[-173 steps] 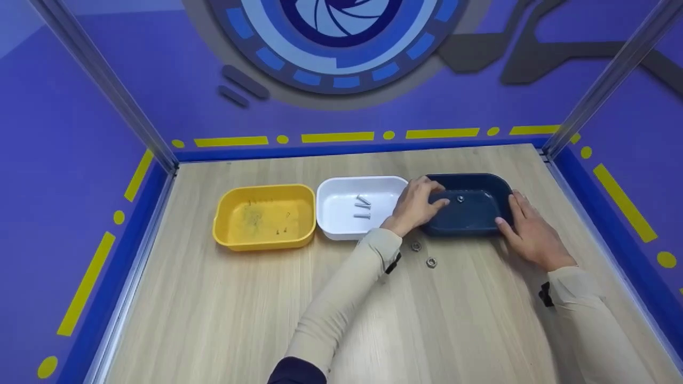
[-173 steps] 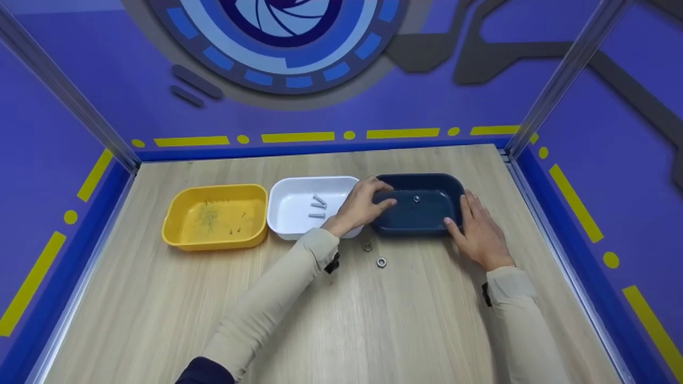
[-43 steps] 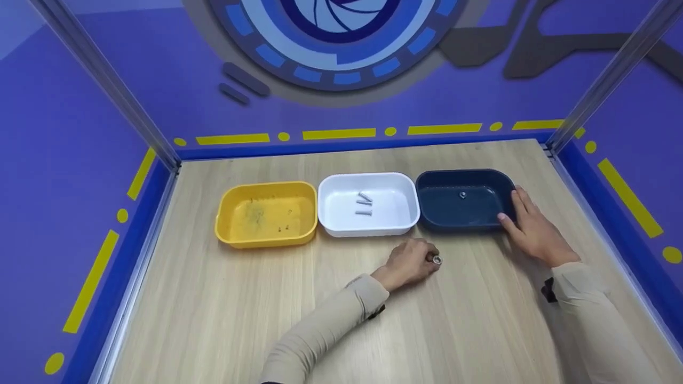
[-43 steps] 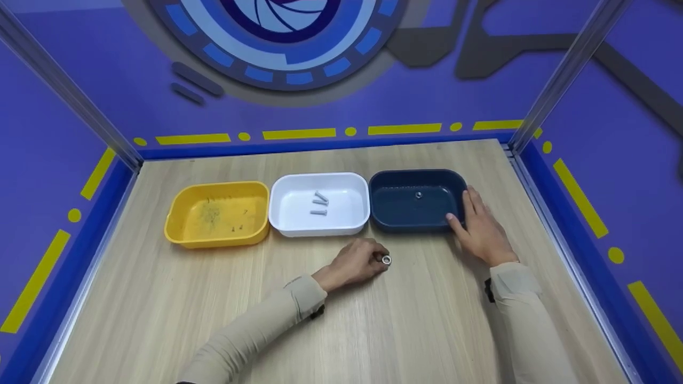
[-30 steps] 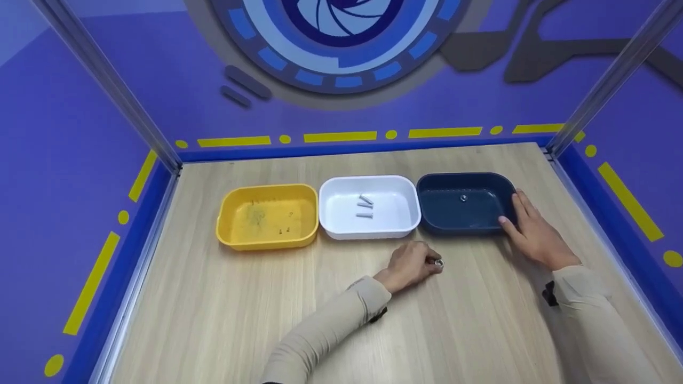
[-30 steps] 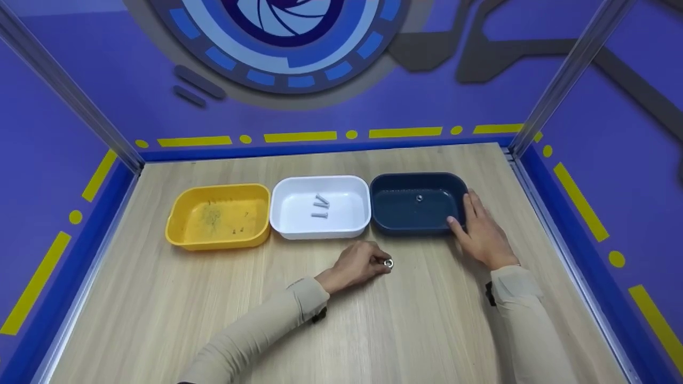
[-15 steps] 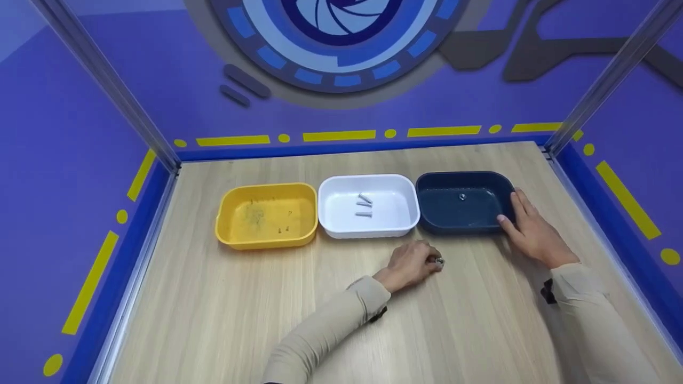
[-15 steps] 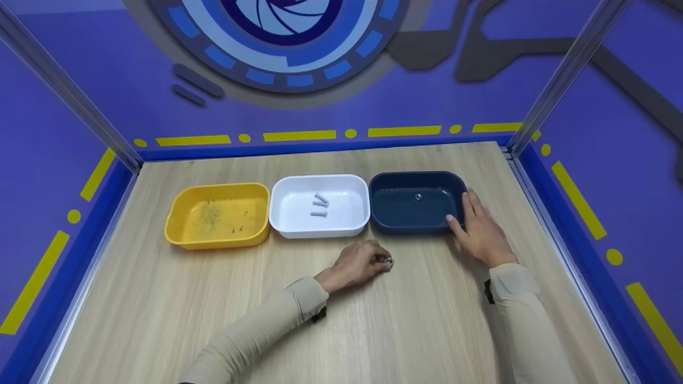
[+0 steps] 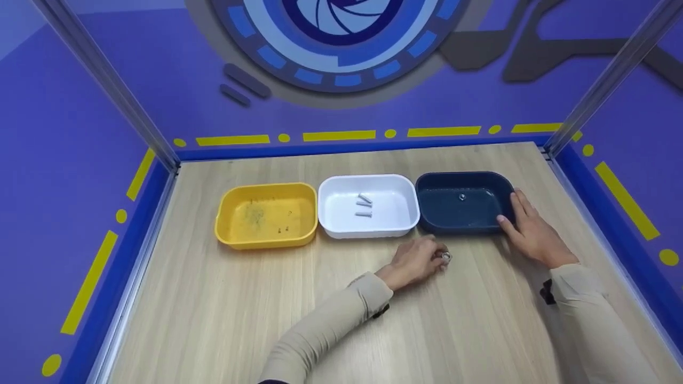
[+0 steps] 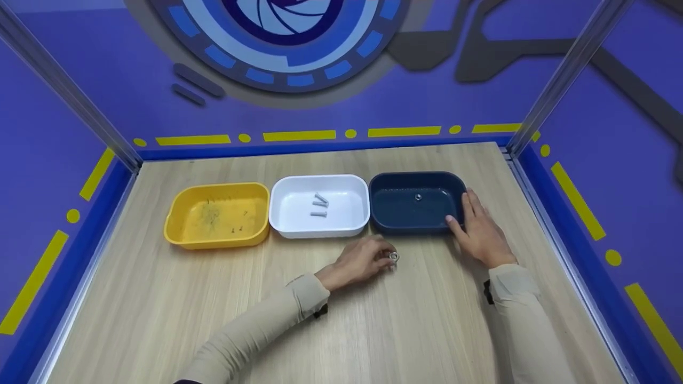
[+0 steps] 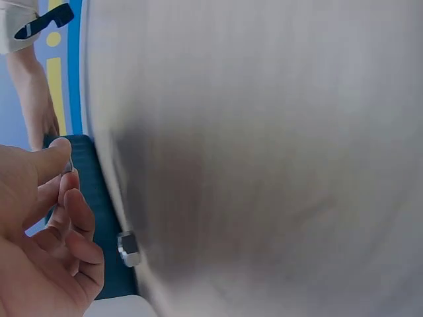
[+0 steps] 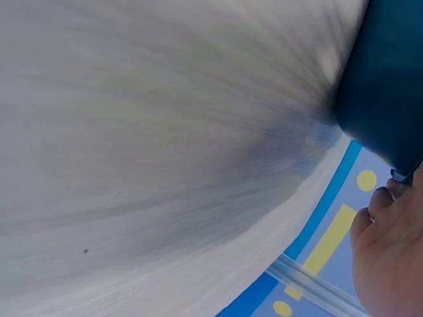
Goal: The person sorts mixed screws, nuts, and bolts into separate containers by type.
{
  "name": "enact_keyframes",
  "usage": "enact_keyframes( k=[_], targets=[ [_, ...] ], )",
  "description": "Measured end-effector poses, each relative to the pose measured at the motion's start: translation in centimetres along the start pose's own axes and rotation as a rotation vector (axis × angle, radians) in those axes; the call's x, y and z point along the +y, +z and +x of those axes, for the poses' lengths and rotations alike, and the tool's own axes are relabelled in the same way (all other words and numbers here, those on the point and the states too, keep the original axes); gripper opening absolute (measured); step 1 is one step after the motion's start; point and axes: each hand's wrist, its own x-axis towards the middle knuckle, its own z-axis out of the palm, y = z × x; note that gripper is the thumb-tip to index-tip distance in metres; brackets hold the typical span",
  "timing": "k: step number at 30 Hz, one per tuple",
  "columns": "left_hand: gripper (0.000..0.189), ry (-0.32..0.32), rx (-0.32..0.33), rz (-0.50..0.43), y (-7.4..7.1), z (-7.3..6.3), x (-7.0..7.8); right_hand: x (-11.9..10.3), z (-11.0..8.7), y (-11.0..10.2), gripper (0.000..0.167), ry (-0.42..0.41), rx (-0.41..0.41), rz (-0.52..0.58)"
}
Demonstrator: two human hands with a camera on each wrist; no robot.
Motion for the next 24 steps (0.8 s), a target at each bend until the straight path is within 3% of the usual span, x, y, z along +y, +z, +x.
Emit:
enact_keyframes(
  k=[24],
  targets=[
    [0.019,0.07,0.036,0.013,-4.1,2.3,1.5,-0.1,0.2,0.0,0.087,0.005,0.004,-0.02]
  ],
)
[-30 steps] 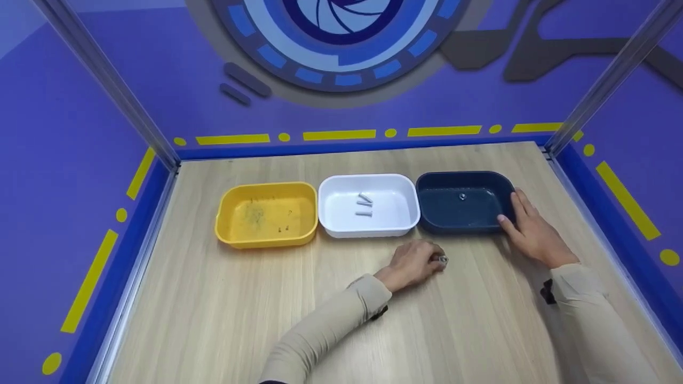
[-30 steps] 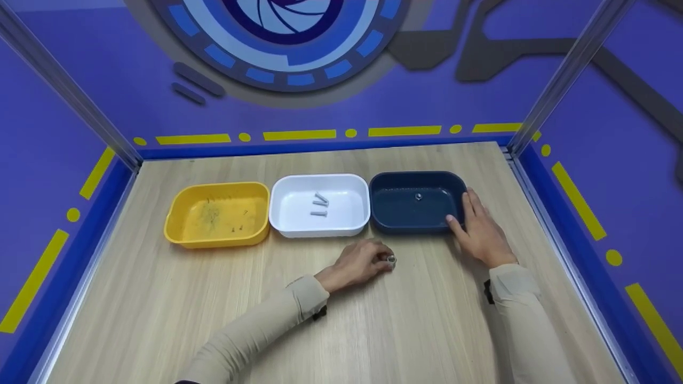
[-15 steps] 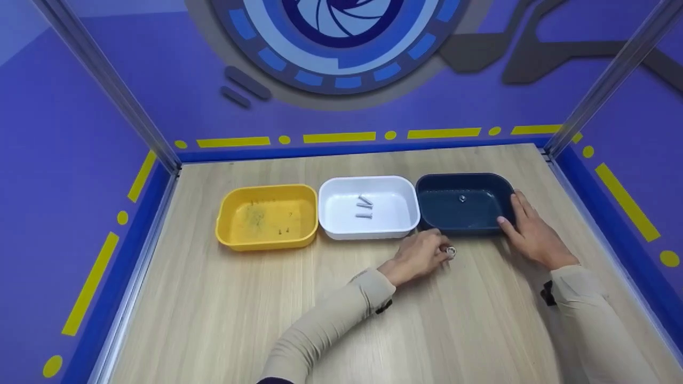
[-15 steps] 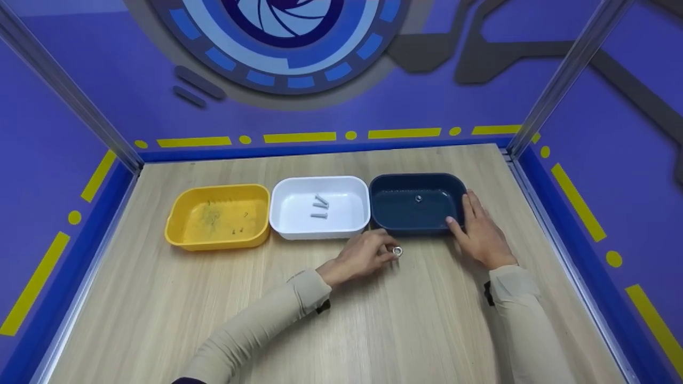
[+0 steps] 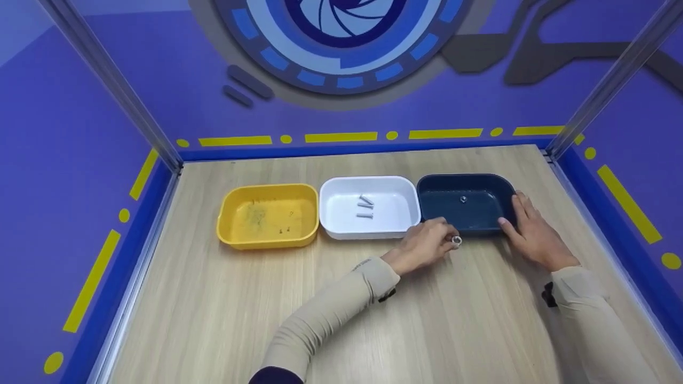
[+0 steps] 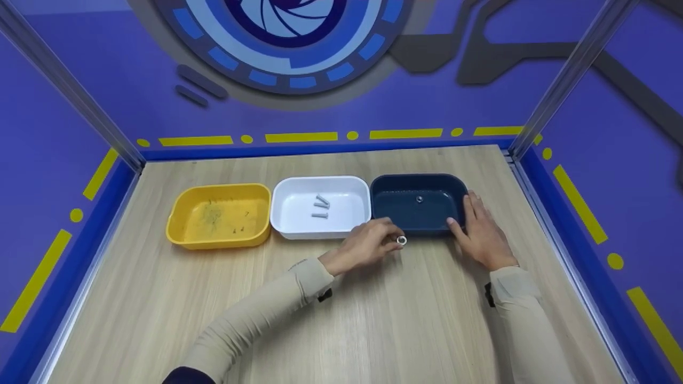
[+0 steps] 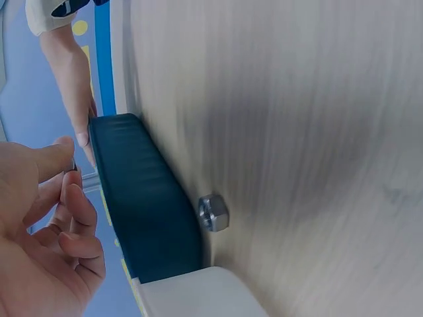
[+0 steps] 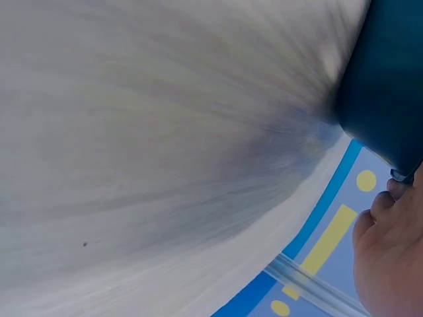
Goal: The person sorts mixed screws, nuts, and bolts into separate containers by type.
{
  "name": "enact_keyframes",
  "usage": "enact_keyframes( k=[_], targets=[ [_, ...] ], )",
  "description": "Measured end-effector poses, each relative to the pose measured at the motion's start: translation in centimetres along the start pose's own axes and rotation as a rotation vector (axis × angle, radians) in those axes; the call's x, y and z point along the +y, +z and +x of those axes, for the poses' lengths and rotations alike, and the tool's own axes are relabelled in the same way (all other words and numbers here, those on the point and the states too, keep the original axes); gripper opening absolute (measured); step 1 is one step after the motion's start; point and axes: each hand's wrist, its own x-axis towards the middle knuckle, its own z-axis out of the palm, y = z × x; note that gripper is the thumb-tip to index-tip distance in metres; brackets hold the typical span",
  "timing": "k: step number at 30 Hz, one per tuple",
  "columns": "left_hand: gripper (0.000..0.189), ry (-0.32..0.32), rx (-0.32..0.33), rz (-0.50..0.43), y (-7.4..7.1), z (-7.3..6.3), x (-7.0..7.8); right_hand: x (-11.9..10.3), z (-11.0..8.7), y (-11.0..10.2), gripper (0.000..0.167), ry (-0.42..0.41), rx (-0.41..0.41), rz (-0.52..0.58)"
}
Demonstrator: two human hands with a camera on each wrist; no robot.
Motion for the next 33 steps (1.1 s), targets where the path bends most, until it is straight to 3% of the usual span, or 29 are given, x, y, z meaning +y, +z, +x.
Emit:
enact_keyframes(
  k=[10,17,26,33],
  targets=[
    [0.022,-0.015,0.01,0.01,-0.7,1.4,0.1,0.0,0.1,0.0,0.088,-0.014,0.029,-0.041],
    [0.024,-0.061,0.021,0.009,-1.4,3.1,-0.1,-0.1,0.1,-0.1,0.087,-0.008,0.047,-0.069],
    [0.026,-0.103,0.0,0.013,-1.1,5.0,-0.3,0.2,-0.6,0.0,0.088,0.004,0.017,-0.057],
    [0.025,-0.129,0.029,0.026,-1.6,6.5,-0.8,0.0,-0.1,0.1,0.086,-0.018,0.029,-0.062]
  ],
)
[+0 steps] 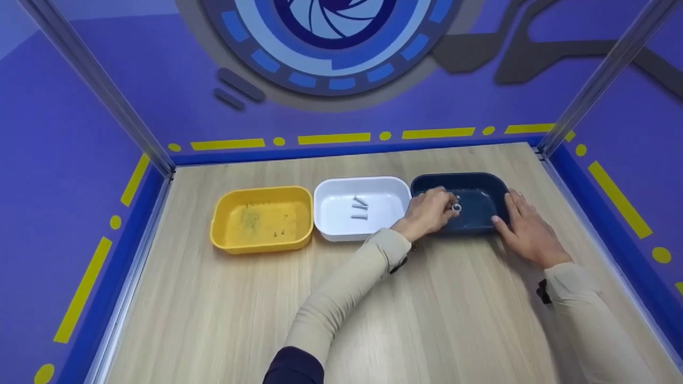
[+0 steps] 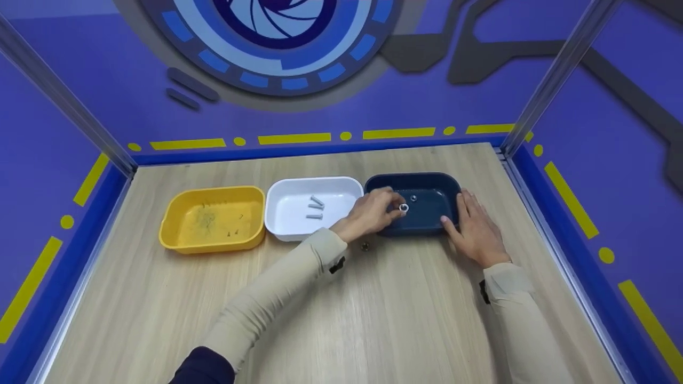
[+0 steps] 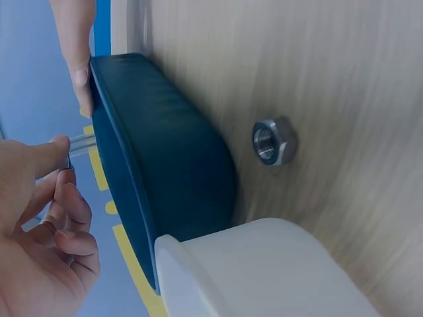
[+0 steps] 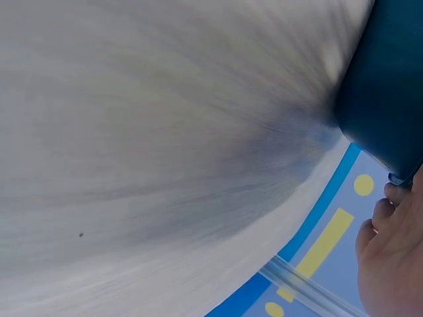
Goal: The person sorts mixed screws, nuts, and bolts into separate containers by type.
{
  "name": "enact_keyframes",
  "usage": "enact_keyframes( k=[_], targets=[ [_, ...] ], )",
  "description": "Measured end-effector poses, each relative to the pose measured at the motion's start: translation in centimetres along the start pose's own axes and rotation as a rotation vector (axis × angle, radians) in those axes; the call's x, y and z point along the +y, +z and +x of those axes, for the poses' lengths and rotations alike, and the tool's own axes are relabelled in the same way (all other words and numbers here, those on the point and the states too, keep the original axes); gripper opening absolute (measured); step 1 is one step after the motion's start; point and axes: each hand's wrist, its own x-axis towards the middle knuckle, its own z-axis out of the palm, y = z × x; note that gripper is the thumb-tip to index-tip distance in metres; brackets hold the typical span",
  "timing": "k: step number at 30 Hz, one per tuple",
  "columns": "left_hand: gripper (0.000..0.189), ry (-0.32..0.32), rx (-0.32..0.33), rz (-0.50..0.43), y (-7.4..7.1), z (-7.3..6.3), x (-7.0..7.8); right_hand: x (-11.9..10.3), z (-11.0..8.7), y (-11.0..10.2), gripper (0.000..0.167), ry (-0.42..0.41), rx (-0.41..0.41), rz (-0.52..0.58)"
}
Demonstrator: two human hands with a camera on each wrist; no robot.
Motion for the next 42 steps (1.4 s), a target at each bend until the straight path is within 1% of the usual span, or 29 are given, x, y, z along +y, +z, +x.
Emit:
enact_keyframes(
  k=[5,12,16,22,24,29,33,37,42],
  targets=[
    [0.027,-0.028,-0.003,-0.012,-0.4,1.0,-0.4,-0.4,0.3,0.2,0.086,-0.008,0.002,0.011],
    [0.024,-0.044,0.031,0.015,-0.5,2.5,-0.8,-0.3,0.5,0.0,0.086,-0.006,0.031,0.002],
    [0.024,-0.064,0.053,0.017,-0.3,3.1,-1.0,-0.2,0.5,0.0,0.086,-0.005,0.039,0.005],
    [0.024,-0.092,0.047,0.007,0.3,2.7,-1.4,-0.3,0.1,0.6,0.087,-0.002,0.016,0.018],
    [0.029,-0.096,0.04,0.001,0.3,2.7,-1.5,-0.3,0.1,0.5,0.086,-0.004,0.019,0.022],
    [0.04,-0.1,0.022,-0.021,0.0,2.7,-1.7,-0.1,0.3,0.3,0.085,0.001,0.022,0.02],
    [0.04,-0.099,0.025,-0.033,-0.1,2.7,-1.7,0.1,-0.1,0.3,0.085,0.006,0.024,0.026],
    [0.04,-0.104,0.023,-0.033,-0.5,2.4,-1.9,0.0,-0.1,0.3,0.085,0.001,0.026,0.022],
    [0.041,-0.086,0.029,-0.041,-1.1,1.9,-1.9,0.0,-0.1,0.2,0.088,0.007,0.027,0.002]
  ],
)
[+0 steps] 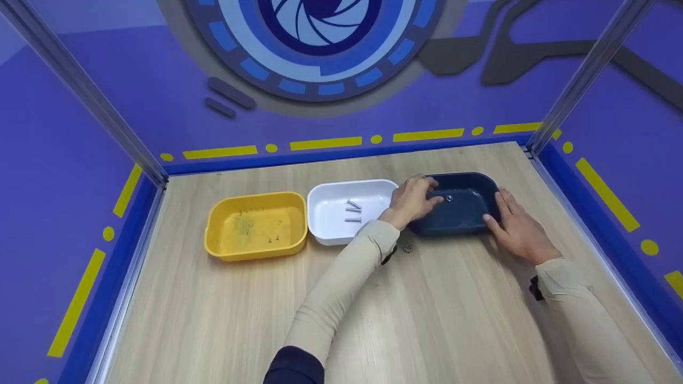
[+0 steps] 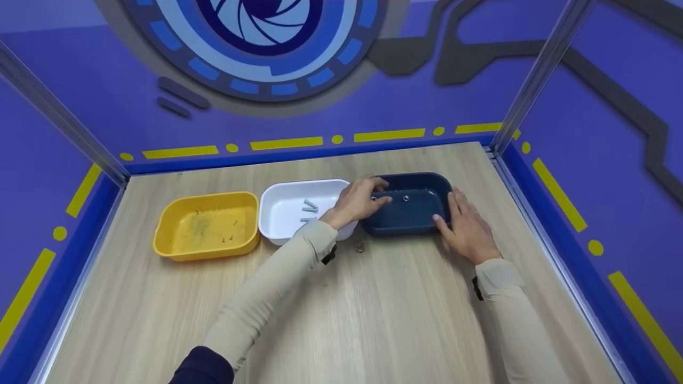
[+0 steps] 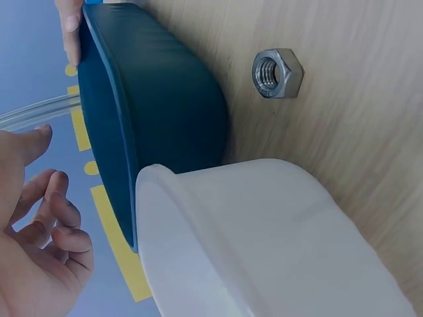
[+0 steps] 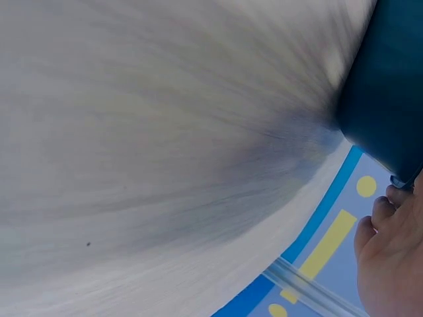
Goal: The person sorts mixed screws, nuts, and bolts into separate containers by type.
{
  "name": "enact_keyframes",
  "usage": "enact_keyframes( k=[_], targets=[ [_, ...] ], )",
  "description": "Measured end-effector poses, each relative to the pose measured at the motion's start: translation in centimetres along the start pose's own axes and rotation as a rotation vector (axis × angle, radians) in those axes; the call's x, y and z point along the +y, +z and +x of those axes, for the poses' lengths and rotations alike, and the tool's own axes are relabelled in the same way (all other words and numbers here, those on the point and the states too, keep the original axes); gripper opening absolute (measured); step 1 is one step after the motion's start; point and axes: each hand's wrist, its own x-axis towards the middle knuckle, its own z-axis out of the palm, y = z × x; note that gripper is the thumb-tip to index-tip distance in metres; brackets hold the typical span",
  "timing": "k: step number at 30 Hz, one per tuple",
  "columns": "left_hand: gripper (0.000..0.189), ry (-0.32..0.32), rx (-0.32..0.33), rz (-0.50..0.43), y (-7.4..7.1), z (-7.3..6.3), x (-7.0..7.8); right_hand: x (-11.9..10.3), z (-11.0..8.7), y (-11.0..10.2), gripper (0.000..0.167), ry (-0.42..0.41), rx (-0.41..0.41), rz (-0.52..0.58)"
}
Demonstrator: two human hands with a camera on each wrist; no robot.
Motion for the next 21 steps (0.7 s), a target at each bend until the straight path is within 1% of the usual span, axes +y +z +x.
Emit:
enact_keyframes(
  k=[6,10,17,21],
  targets=[
    [0.041,0.035,0.034,-0.03,-0.6,-1.1,-0.1,0.1,0.1,0.0,0.087,0.014,-0.014,0.005],
    [0.04,0.05,0.058,-0.062,-0.7,-2.0,-0.2,0.2,0.0,-0.1,0.087,0.012,-0.018,0.011],
    [0.04,0.037,0.056,-0.121,0.0,-4.1,-0.5,0.1,0.1,-0.2,0.086,-0.008,-0.022,0.028],
    [0.04,0.049,0.055,-0.141,0.3,-5.1,-0.9,0.1,0.1,-0.1,0.086,-0.011,-0.022,0.032]
  ],
)
